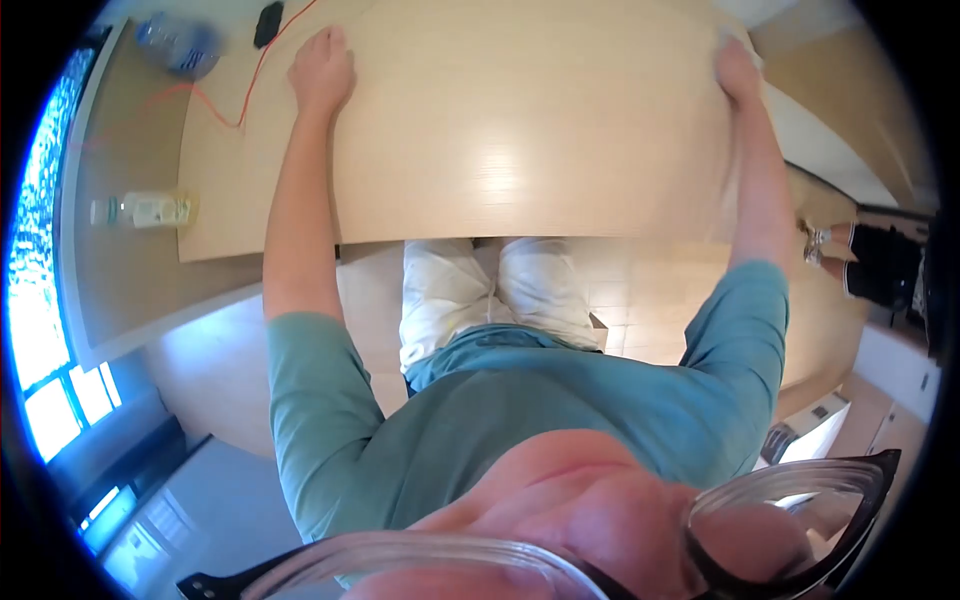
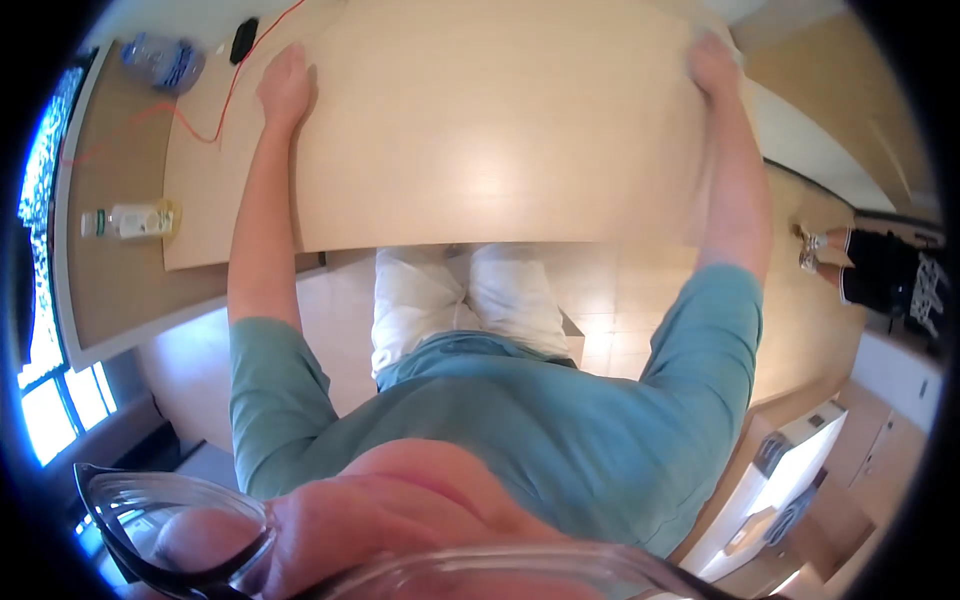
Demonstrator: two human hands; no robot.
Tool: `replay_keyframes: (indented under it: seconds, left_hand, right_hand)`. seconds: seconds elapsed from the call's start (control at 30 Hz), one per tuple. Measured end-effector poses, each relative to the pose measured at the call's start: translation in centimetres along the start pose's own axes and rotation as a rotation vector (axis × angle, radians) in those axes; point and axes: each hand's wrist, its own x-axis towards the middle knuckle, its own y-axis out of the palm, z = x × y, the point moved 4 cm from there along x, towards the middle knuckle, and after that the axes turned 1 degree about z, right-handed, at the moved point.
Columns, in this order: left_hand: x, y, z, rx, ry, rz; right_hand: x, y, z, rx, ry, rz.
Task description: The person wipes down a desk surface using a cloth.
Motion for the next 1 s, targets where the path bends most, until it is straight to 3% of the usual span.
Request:
replay_keyframes:
  seconds: [0.07,0.1,0.2,0.27,0.33,0.4,0.43,0.5,0.53,0.57,0.6,0.63,0.67,0.7,0.73,0.8,0.87,0.9,0.93,0.97,1.0]
  left_hand:
    - [-0.3,0.2,0.9,-0.047,-0.007,0.044]
    - [1.0,0.3,1.4,-0.036,-0.020,0.035]
    - [-0.3,0.5,1.9,0.094,-0.087,0.246]
    - [-0.7,-1.1,-2.0,0.267,0.061,0.255]
    - [-1.1,-1.1,-3.1,0.273,0.097,0.167]
    - [-2.2,-1.0,-3.9,0.253,0.122,0.088]
    - [-2.0,-1.0,-4.1,0.237,0.114,0.083]
    - [-2.0,-2.2,-5.1,0.218,0.124,0.076]
    - [-1.7,-3.1,-5.7,0.220,0.062,0.252]
    - [-1.4,-3.8,-5.9,0.225,-0.001,0.424]
    - [0.3,-3.5,-4.8,0.228,0.014,0.409]
    - [2.3,-1.3,-2.0,0.161,-0.017,0.567]
    - [2.5,-1.0,-1.2,0.094,-0.054,0.728]
    - [2.2,-0.8,-1.1,0.104,-0.043,0.721]
    - [1.4,-1.5,-2.6,0.138,-0.048,0.702]
    - [-0.3,-1.5,-2.6,0.179,-0.060,0.707]
    - [-0.9,-1.1,-2.1,0.223,0.107,0.440]
    - [-1.1,-1.8,-2.9,0.216,0.109,0.441]
    - [-2.1,-3.6,-4.2,0.220,0.098,0.474]
    - [-2.5,-5.0,-5.4,0.223,0.085,0.502]
    - [-2.3,-5.5,-6.3,0.210,0.073,0.505]
  right_hand:
    - [-4.5,-4.1,-0.3,0.102,0.180,0.061]
    - [-5.3,-4.1,-0.2,0.038,0.169,0.005]
    - [-8.5,-4.4,2.7,-0.012,0.066,-0.062]
    - [-10.7,-5.1,7.9,0.064,-0.088,-0.122]
    - [-13.7,-8.2,16.0,0.236,-0.255,-0.174]
    - [-17.3,-10.6,26.1,0.216,-0.283,0.181]
    - [-20.4,-11.8,32.1,0.120,-0.438,-0.141]
    - [-25.6,-15.7,42.6,0.320,-0.618,-0.145]
    - [-27.9,-16.2,47.3,0.539,-0.650,-0.265]
    - [-30.4,-18.1,51.4,0.643,-0.762,-0.153]
    - [-32.5,-20.4,54.9,0.607,-0.821,0.103]
    - [-35.3,-21.1,58.2,0.567,-0.946,0.013]
    - [-37.9,-20.5,61.9,0.658,-0.920,-0.184]
    - [-39.5,-19.8,63.8,0.745,-0.887,-0.388]
    - [-39.0,-20.2,63.9,0.746,-0.884,-0.411]
    - [-39.1,-20.1,63.6,0.702,-0.908,-0.204]
    - [-34.2,-20.1,58.4,0.570,-0.758,0.320]
    - [-32.0,-17.7,54.0,0.632,-0.716,-0.310]
    - [-28.8,-17.1,48.4,0.643,-0.550,0.004]
    - [-26.4,-14.8,42.6,0.402,-0.463,-0.098]
    - [-25.2,-15.8,35.3,0.443,-0.247,0.066]
